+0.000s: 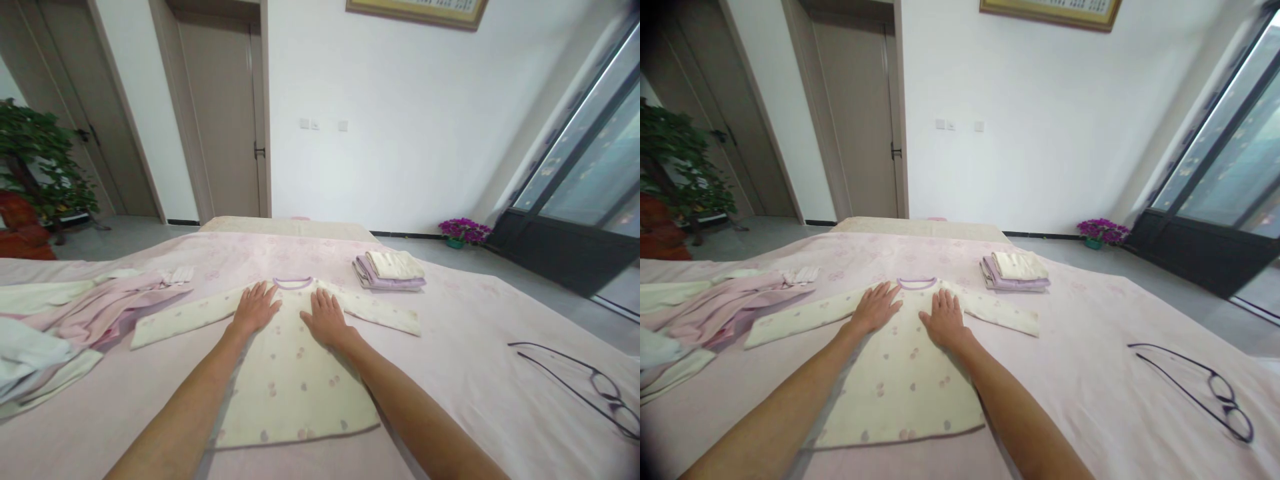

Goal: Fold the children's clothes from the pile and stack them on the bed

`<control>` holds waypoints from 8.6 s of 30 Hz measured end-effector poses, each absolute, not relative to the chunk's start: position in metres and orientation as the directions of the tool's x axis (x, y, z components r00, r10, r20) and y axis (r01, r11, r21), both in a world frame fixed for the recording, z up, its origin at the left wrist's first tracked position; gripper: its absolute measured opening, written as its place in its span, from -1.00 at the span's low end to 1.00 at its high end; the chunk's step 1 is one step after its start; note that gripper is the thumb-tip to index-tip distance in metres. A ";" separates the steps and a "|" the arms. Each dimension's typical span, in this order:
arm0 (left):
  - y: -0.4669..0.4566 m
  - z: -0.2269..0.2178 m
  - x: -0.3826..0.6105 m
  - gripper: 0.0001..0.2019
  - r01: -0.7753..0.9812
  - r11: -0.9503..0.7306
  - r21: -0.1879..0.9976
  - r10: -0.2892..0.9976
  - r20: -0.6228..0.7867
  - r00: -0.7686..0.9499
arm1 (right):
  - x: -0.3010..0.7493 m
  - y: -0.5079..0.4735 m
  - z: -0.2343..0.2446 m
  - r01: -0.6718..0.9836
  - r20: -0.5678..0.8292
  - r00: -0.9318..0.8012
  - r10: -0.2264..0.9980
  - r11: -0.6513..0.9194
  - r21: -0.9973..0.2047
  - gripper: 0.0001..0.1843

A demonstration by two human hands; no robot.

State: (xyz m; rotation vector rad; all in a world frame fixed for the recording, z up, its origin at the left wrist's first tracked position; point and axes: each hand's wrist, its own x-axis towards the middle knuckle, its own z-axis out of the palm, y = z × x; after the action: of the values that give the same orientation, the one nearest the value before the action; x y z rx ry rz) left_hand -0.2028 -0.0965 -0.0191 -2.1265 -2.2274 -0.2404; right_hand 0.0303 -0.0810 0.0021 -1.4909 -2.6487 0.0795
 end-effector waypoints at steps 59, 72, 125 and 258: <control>-0.098 -0.019 -0.202 -0.40 0.996 0.047 0.073 0.985 0.165 -0.059 | 0.172 -0.025 -0.021 0.964 0.144 -0.262 0.954 0.266 -0.011 -0.32; -0.099 -0.018 -0.201 -0.36 0.978 0.193 0.076 0.963 0.174 -0.204 | 0.172 -0.028 -0.018 0.960 0.205 -0.259 0.944 0.275 -0.054 -0.38; -0.101 -0.016 -0.196 -0.36 0.934 0.348 0.081 0.914 0.195 -0.357 | 0.170 -0.035 -0.006 0.950 0.245 -0.250 0.937 0.286 -0.123 -0.46; -0.198 -0.025 -0.340 -0.45 0.826 0.563 0.009 0.804 0.225 -0.550 | 0.176 -0.030 -0.009 0.936 0.340 -0.218 0.915 0.294 -0.192 -0.55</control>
State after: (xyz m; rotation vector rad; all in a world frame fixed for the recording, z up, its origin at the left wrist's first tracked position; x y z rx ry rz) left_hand -0.3397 -0.1975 -0.0253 -1.3732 -2.6005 -0.1681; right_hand 0.1765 -0.0302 -0.0090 -1.6611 -2.1832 -0.0750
